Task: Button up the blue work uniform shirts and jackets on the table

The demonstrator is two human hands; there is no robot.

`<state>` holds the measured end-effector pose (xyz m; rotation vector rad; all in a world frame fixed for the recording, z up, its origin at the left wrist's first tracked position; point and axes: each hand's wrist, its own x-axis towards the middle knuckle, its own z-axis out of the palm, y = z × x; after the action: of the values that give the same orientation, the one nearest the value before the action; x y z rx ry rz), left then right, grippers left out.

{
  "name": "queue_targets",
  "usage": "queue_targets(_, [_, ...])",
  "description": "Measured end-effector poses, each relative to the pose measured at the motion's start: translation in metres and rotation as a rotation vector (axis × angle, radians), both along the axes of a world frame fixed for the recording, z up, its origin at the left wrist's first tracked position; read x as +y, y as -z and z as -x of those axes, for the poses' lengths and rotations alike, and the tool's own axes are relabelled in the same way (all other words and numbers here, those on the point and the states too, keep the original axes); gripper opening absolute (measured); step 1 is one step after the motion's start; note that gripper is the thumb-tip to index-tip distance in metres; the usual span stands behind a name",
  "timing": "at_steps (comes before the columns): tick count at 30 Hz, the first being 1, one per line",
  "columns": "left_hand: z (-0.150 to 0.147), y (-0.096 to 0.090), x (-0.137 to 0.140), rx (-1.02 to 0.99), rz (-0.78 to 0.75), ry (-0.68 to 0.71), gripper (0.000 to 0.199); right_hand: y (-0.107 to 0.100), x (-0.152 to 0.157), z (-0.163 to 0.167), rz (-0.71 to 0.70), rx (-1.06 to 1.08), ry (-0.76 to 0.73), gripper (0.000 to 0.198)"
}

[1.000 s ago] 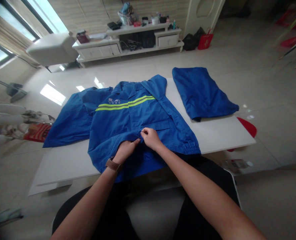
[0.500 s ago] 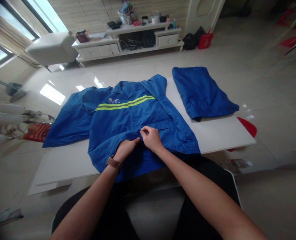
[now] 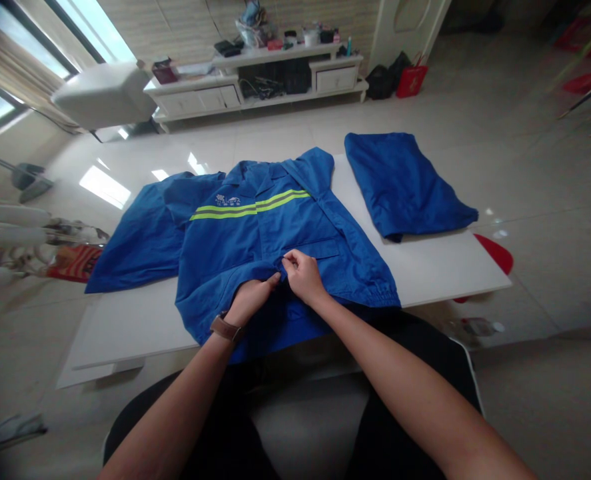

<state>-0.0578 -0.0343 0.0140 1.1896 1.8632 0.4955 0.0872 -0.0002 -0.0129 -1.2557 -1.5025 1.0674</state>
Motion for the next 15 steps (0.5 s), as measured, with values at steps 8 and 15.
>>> queue_targets(8, [-0.0002,-0.0032,-0.0057,-0.106,-0.049,0.042,0.039,0.0046,0.0029,0.0034,0.075,0.086,0.015,0.014])
queue_targets(15, [-0.0020,-0.0089,-0.0077,-0.114,-0.049,0.055,0.041,0.0038,0.0009,0.0043,0.060,0.092,0.023,0.017])
